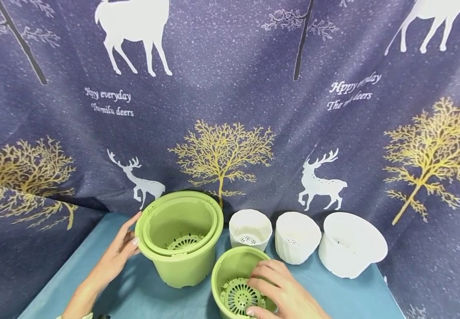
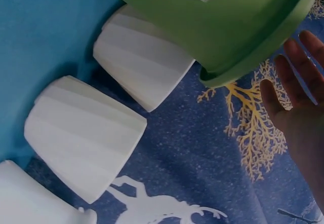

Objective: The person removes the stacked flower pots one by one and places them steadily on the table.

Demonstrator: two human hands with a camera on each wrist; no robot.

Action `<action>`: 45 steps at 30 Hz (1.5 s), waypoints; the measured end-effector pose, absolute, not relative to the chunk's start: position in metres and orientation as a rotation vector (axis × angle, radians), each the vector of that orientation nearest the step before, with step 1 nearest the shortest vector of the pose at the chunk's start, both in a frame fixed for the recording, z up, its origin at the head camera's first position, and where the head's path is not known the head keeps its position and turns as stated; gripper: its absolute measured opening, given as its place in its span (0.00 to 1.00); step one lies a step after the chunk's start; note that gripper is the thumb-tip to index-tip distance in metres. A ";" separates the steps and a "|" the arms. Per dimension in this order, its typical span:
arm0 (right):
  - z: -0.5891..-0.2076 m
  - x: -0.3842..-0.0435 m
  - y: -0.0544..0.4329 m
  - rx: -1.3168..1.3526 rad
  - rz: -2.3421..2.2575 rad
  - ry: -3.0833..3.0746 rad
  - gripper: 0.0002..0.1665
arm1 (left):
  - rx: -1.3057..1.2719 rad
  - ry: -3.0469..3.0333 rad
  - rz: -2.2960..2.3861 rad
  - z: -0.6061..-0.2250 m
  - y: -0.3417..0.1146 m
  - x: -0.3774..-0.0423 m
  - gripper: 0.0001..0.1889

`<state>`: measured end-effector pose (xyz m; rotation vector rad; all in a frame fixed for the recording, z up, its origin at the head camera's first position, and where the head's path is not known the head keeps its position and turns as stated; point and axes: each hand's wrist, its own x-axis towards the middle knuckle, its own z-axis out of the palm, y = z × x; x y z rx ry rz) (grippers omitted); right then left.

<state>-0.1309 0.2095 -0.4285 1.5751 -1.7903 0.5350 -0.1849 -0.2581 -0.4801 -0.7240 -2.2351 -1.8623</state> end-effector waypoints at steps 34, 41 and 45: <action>-0.370 -0.135 0.188 1.578 0.450 -1.921 0.24 | -0.707 -2.243 -1.855 -0.482 -0.257 -0.186 0.35; -0.362 -0.141 0.180 1.558 0.432 -1.963 0.23 | -0.712 -2.238 -1.838 -0.482 -0.257 -0.186 0.35; -0.360 -0.147 0.176 1.569 0.434 -1.979 0.23 | -0.711 -2.240 -1.834 -0.482 -0.258 -0.186 0.35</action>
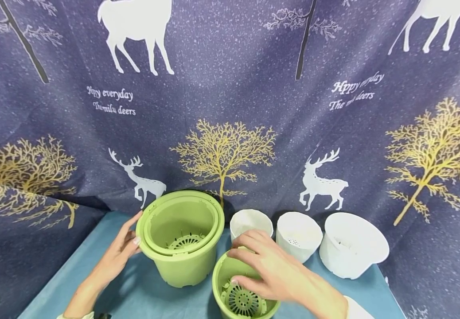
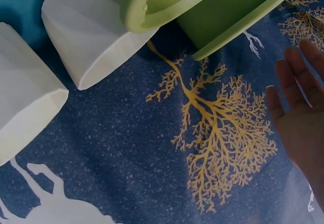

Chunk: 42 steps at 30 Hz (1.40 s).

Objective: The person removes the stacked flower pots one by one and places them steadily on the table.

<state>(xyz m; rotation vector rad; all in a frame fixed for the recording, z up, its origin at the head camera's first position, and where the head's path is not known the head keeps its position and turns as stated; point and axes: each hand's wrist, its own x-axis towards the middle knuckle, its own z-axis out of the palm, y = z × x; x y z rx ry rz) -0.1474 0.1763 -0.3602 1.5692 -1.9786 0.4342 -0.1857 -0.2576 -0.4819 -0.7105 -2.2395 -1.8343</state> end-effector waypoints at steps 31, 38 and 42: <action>-0.359 -0.187 0.151 1.586 0.447 -2.149 0.23 | -0.661 -2.274 -1.848 -0.484 -0.257 -0.186 0.35; -0.361 -0.197 0.142 1.596 0.395 -2.186 0.24 | -0.668 -2.277 -1.845 -0.482 -0.258 -0.186 0.35; -0.361 -0.201 0.137 1.618 0.389 -2.204 0.24 | -0.668 -2.276 -1.835 -0.481 -0.257 -0.185 0.35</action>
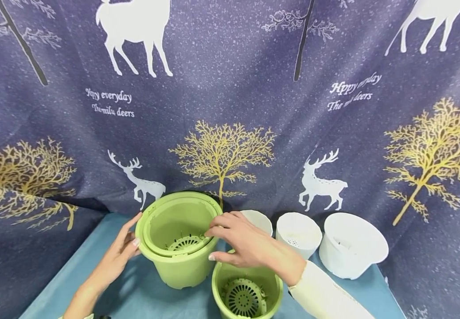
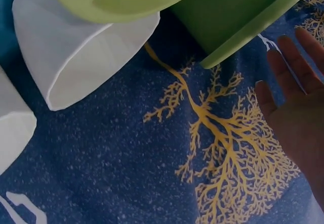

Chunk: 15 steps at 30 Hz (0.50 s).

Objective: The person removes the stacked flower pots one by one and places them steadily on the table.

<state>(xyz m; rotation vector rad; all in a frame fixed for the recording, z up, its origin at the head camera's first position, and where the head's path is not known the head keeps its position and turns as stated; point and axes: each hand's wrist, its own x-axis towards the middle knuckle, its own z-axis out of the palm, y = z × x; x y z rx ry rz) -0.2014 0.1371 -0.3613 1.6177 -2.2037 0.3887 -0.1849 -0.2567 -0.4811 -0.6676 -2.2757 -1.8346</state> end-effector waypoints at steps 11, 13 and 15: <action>-0.370 -0.217 0.126 1.664 0.380 -2.229 0.24 | -0.664 -2.270 -1.843 -0.481 -0.257 -0.184 0.35; -0.372 -0.219 0.125 1.661 0.371 -2.245 0.25 | -0.666 -2.271 -1.844 -0.481 -0.257 -0.184 0.35; -0.374 -0.220 0.125 1.660 0.360 -2.255 0.25 | -0.665 -2.272 -1.842 -0.481 -0.257 -0.184 0.35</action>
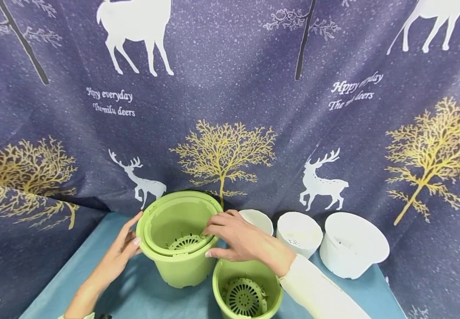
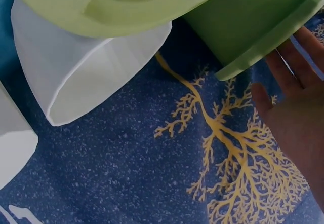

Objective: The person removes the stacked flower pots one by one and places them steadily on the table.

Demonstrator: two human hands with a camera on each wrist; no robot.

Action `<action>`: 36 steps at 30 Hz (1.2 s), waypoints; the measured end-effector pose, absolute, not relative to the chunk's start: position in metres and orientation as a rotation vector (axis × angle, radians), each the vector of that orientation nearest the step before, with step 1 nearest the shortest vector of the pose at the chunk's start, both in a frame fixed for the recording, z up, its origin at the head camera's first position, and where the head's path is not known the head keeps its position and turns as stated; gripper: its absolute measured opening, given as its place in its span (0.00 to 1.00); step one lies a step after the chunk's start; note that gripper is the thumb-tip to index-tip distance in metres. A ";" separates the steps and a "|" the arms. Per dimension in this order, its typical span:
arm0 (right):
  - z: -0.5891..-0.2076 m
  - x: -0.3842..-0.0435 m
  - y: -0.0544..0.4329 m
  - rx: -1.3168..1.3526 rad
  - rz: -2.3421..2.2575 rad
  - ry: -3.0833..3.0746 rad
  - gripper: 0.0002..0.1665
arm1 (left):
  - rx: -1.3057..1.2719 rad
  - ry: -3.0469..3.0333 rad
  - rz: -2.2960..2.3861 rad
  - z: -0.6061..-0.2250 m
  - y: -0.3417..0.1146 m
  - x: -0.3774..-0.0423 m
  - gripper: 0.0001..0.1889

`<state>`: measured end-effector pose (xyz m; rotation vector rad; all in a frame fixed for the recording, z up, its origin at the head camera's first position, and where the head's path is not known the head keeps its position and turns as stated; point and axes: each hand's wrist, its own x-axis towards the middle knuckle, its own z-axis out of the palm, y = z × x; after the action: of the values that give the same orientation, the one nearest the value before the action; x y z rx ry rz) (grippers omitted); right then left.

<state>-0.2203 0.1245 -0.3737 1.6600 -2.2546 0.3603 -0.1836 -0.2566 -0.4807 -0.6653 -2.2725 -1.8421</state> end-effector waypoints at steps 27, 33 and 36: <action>-0.371 -0.230 0.095 1.617 0.105 -2.726 0.30 | -0.656 -2.276 -1.838 -0.481 -0.257 -0.183 0.35; -0.368 -0.233 0.090 1.615 0.061 -2.833 0.33 | -0.665 -2.274 -1.858 -0.483 -0.256 -0.184 0.35; -0.367 -0.236 0.089 1.638 0.030 -2.863 0.32 | -0.668 -2.278 -1.863 -0.482 -0.255 -0.185 0.35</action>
<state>-0.2360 0.0889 -0.3672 1.6383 -2.8628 0.0302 -0.1846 -0.2552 -0.4824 -0.6677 -2.2781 -1.8632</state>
